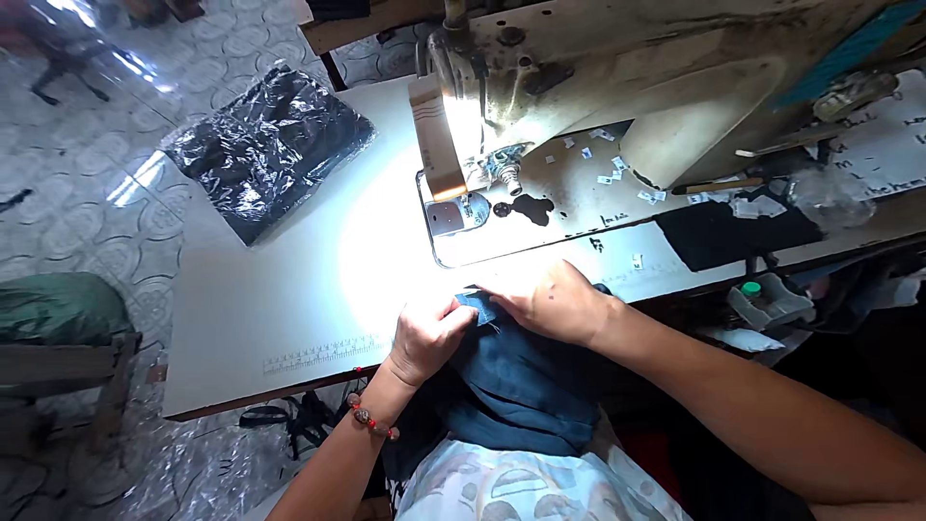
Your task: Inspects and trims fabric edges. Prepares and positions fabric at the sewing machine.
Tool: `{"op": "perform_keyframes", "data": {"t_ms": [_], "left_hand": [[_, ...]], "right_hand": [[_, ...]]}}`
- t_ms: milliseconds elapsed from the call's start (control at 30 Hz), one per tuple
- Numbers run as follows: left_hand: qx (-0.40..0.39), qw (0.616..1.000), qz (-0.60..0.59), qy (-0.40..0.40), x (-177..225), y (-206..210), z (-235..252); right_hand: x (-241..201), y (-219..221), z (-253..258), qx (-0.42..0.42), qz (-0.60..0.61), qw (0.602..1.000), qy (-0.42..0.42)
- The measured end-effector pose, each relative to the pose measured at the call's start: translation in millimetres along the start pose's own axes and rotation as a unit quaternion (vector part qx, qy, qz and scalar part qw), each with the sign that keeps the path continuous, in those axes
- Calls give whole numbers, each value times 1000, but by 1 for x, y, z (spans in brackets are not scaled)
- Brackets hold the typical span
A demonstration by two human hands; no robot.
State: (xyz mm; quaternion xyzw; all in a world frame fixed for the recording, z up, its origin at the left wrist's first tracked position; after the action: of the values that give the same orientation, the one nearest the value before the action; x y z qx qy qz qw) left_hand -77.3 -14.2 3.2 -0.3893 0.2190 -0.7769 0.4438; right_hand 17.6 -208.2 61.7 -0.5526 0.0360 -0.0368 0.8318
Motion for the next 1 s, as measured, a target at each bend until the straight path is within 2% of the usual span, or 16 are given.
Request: {"op": "perform_keyframes", "data": {"t_ms": [133,267,367,467,667,800,900,1000], "left_hand": [[5,1000,0,0,0,0,-1],[3,1000,-6,-4,0,1,0],[-30,999,-26,-15,2,0,4],[-85,995,-26,-34,7,-2,11],[-87,993,74,-24,37,-10,45],[-141,986,81,-29,42,-12,63],[-192,972,114,-68,41,-22,77],[-174,970,129,-106,29,-29,77]], "right_hand": [[-5,-3,-8,-13,15,1000,-6],[-10,-26,-16,52,64,992,98],[-10,-22,-25,109,202,953,198],[-4,3,-31,130,286,916,250],[-4,6,-18,168,312,890,287],[-5,1,-20,241,376,839,312],[-9,-7,-22,283,397,813,320],[-24,-17,-18,282,478,766,324]]}}
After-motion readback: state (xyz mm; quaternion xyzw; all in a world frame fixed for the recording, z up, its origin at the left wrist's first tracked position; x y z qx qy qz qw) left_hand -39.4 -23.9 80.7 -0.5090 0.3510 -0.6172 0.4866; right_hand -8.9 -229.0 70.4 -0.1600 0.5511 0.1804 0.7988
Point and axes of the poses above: each hand's wrist, its own z-axis towards the middle knuckle, its own y-axis out of the palm, x = y × z, the point moved 1 cm from there along z, towards the middle knuckle, and after that the axes turned 15 degrees about -y, right-handed, at the moved point
